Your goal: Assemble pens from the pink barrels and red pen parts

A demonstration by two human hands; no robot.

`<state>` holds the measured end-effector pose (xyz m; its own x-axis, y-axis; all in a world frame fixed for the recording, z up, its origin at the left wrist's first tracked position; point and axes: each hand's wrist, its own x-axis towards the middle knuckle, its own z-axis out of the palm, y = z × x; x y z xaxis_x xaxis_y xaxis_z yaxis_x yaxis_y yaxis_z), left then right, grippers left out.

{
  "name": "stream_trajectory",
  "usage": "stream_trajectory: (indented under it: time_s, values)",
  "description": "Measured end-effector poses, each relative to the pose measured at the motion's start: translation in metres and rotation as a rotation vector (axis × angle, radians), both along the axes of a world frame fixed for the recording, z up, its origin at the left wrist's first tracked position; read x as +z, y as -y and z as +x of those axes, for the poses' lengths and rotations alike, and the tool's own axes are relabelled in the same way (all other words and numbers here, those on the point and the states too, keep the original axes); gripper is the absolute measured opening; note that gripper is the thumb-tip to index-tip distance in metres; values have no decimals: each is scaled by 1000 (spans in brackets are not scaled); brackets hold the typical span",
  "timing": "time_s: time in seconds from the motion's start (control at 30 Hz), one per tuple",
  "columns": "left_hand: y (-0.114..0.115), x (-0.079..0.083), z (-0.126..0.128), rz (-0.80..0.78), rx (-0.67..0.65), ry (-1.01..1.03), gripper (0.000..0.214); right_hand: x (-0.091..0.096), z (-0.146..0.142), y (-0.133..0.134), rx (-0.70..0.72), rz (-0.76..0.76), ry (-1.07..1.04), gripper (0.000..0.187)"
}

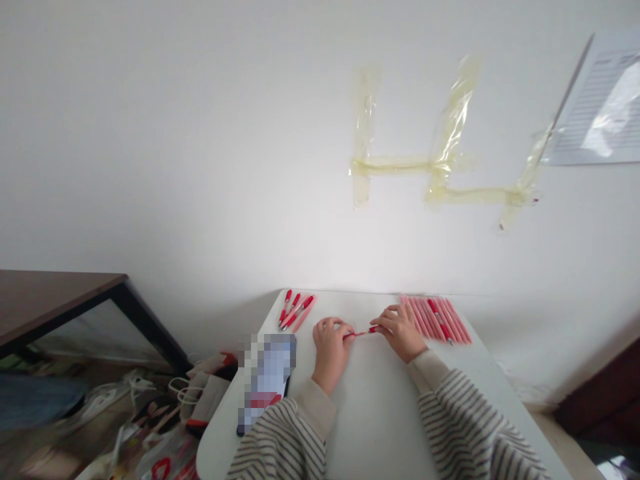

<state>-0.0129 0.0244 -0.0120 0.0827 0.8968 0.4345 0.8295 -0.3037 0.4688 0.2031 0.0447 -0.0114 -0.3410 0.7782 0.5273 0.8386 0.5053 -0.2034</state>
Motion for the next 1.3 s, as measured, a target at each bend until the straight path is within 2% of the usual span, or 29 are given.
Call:
stream_trajectory:
  time_s: [0.2, 0.53, 0.73, 0.97, 1.3]
  values:
    - [2, 4, 0, -43, 53, -38, 12, -4, -1, -2, -12, -70, 0, 17]
    - [0, 6, 0, -68, 95, -31, 9, 4, 0, 2, 18, -130, -6, 19]
    - [-1, 5, -1, -23, 85, -5, 8, 1, 2, 0, 4, -115, 5, 26]
    - [-2, 5, -1, 1, 59, 38, 10, -6, 4, -4, -7, -50, -12, 25]
    - [0, 8, -2, 34, 39, 69, 13, -1, 2, -3, -6, -37, -38, 26]
